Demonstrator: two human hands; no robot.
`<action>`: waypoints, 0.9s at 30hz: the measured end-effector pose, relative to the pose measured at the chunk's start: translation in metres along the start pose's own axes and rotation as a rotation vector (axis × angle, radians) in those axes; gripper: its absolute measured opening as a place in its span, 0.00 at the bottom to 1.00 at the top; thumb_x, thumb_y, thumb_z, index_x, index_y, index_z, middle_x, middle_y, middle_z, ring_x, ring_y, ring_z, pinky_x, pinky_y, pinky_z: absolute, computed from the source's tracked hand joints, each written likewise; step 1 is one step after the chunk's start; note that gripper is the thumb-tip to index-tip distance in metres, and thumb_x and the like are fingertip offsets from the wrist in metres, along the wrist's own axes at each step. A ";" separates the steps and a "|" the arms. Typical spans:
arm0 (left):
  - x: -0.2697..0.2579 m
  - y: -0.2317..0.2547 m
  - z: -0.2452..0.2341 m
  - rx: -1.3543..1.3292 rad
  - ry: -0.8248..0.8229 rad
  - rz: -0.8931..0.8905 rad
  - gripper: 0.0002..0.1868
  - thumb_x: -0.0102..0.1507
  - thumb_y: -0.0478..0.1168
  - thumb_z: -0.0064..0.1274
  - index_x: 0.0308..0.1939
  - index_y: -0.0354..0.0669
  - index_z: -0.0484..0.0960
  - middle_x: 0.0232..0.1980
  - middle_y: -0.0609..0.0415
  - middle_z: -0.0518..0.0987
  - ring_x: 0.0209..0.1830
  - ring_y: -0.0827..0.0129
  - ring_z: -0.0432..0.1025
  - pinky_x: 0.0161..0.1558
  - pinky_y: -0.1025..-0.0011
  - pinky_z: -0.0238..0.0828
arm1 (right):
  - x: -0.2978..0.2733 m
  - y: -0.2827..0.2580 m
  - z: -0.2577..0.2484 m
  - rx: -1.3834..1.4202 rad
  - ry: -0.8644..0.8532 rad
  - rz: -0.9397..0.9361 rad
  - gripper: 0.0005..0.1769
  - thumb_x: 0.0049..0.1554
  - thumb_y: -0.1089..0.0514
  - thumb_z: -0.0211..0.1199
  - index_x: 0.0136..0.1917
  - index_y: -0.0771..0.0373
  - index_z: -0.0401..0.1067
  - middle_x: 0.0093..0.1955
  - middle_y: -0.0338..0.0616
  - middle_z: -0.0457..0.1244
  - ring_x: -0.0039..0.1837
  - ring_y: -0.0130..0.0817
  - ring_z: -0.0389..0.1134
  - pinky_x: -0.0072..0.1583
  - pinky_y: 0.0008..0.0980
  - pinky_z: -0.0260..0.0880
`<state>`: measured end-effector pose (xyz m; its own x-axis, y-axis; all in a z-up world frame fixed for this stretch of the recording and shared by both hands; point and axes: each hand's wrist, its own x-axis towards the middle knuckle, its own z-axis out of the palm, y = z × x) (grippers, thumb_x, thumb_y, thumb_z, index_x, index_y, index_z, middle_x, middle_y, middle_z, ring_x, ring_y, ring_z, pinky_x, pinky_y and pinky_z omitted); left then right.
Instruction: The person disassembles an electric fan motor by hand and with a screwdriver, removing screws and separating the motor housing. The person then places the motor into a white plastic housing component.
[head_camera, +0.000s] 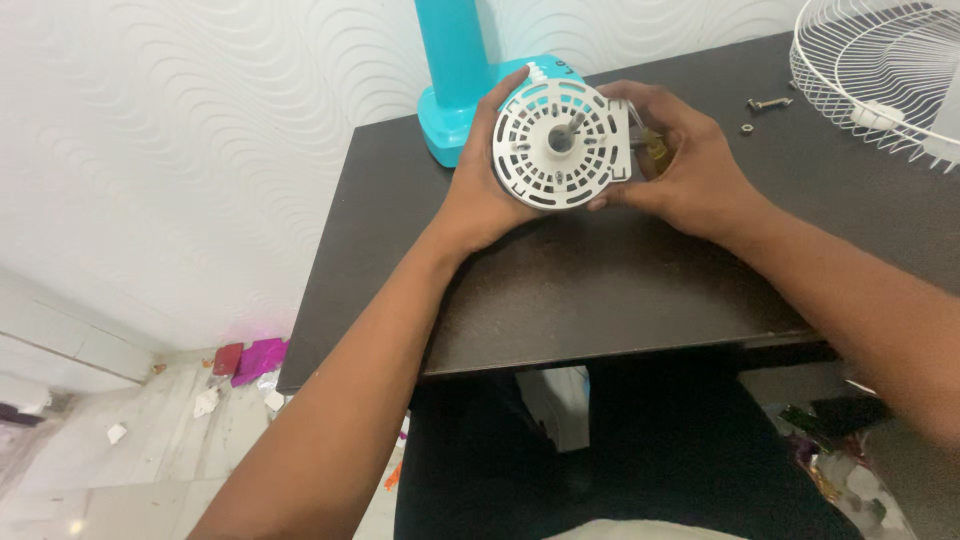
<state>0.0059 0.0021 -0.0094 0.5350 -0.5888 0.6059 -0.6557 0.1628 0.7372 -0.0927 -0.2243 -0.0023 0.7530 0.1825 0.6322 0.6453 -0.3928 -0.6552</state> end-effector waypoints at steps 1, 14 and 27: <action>-0.001 0.000 0.000 0.001 -0.017 0.033 0.67 0.47 0.34 0.82 0.81 0.52 0.51 0.71 0.52 0.74 0.74 0.62 0.71 0.76 0.61 0.69 | 0.000 0.000 0.001 0.005 -0.002 -0.026 0.47 0.49 0.67 0.76 0.77 0.63 0.57 0.71 0.48 0.63 0.72 0.36 0.67 0.70 0.38 0.69; 0.001 -0.016 -0.002 0.060 0.004 0.141 0.60 0.48 0.42 0.84 0.77 0.47 0.60 0.70 0.51 0.74 0.74 0.64 0.71 0.78 0.61 0.72 | -0.002 0.000 0.001 -0.112 0.008 -0.087 0.48 0.48 0.63 0.79 0.78 0.62 0.60 0.71 0.47 0.65 0.74 0.36 0.66 0.75 0.41 0.67; -0.001 -0.004 0.001 0.102 0.102 0.130 0.56 0.46 0.38 0.82 0.74 0.44 0.64 0.69 0.52 0.76 0.72 0.65 0.71 0.76 0.63 0.70 | 0.001 0.011 -0.008 -0.274 0.002 -0.040 0.56 0.40 0.57 0.82 0.78 0.63 0.59 0.74 0.54 0.61 0.75 0.49 0.59 0.72 0.48 0.61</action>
<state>0.0079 0.0009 -0.0133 0.4897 -0.4840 0.7252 -0.7707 0.1484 0.6196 -0.0860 -0.2359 -0.0050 0.7271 0.2013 0.6564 0.6155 -0.6147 -0.4933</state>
